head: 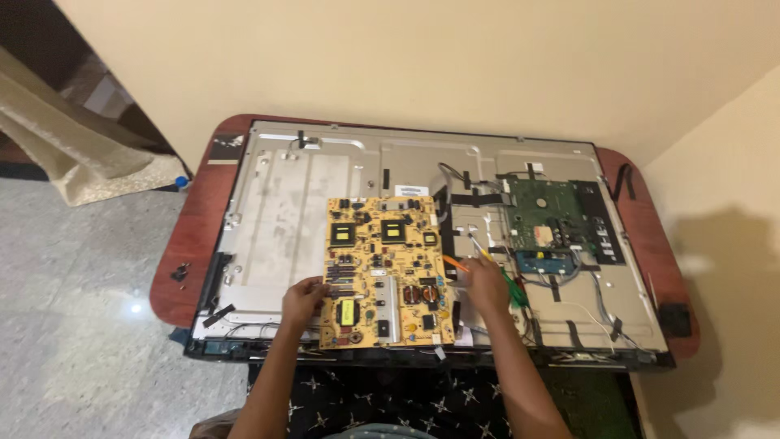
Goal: The person uses a screwdriver to remove screws from a circuit board inside an open appliance chassis. They then lift the board, flip it over, and use a plastic spudger to scrape the surface of the board.
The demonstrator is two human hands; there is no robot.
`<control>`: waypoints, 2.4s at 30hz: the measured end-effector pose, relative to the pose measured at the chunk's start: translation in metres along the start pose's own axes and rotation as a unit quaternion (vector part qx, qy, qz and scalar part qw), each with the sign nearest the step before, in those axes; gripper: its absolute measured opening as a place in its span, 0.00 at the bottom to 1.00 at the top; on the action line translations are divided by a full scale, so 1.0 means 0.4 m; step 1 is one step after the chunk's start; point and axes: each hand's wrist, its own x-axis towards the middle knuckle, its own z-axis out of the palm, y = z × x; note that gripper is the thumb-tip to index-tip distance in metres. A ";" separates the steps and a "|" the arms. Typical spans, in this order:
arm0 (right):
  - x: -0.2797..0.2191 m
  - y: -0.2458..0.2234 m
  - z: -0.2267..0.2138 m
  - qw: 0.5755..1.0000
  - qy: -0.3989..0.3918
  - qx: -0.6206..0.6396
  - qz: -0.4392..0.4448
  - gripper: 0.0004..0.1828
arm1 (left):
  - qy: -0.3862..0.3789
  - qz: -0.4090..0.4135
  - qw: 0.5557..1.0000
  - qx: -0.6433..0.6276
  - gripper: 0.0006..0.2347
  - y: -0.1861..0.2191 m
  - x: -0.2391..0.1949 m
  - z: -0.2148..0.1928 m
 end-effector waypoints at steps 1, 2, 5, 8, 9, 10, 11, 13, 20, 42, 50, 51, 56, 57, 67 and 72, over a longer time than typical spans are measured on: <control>-0.015 0.000 -0.016 1.000 -0.019 0.004 0.006 0.24 | -0.005 0.001 1.000 -0.008 0.14 -0.008 0.004 -0.002; -0.028 -0.001 -0.031 0.999 -0.037 0.008 0.013 0.30 | -0.010 0.003 1.000 -0.016 0.14 -0.014 0.010 0.000; -0.067 -0.004 -0.067 0.998 -0.025 0.022 0.054 0.20 | -0.024 0.018 1.000 -0.011 0.12 -0.029 0.023 -0.007; -0.081 -0.024 -0.087 0.993 -0.056 -0.001 0.105 0.18 | -0.030 0.013 0.999 -0.021 0.11 -0.035 0.028 -0.007; -0.080 -0.034 -0.093 0.993 -0.059 -0.005 0.106 0.20 | -0.031 0.006 0.999 -0.028 0.11 -0.036 0.028 -0.009; -0.077 -0.042 -0.103 0.992 -0.062 -0.008 0.107 0.21 | -0.030 0.006 0.999 -0.027 0.11 -0.035 0.027 -0.010; -0.074 -0.047 -0.115 0.992 -0.065 -0.012 0.107 0.23 | -0.029 0.006 0.999 -0.028 0.10 -0.034 0.027 -0.007; -0.071 -0.042 -0.161 0.991 -0.066 0.017 0.118 0.21 | -0.031 0.010 0.999 -0.041 0.10 -0.034 0.023 -0.004; -0.019 -0.115 -0.203 0.975 -0.082 0.178 0.101 0.23 | -0.056 -0.011 0.996 -0.069 0.09 -0.042 0.038 -0.012; 0.253 -0.482 0.204 0.996 -0.069 0.049 0.015 0.26 | -0.084 -0.051 0.986 -0.138 0.08 -0.042 0.061 -0.009; 0.209 -0.475 0.120 0.977 -0.164 0.124 0.059 0.25 | -0.065 -0.055 0.990 -0.115 0.08 -0.035 0.054 -0.005; 0.199 -0.484 0.120 0.980 -0.166 0.097 0.050 0.24 | -0.068 -0.053 0.990 -0.114 0.08 -0.033 0.053 -0.007; 0.152 -0.493 0.136 0.992 -0.122 0.018 -0.030 0.30 | -0.062 -0.062 0.991 -0.103 0.08 -0.024 0.044 -0.013; 0.149 -0.491 0.139 0.991 -0.133 0.010 -0.023 0.30 | -0.062 -0.065 0.991 -0.101 0.08 -0.022 0.046 -0.011; 0.131 -0.487 0.111 0.979 -0.195 0.049 0.005 0.30 | -0.060 -0.048 0.993 -0.090 0.07 -0.048 0.063 -0.009; 0.141 -0.479 0.133 0.987 -0.157 0.035 -0.008 0.25 | -0.058 -0.051 0.994 -0.082 0.08 -0.073 0.081 -0.003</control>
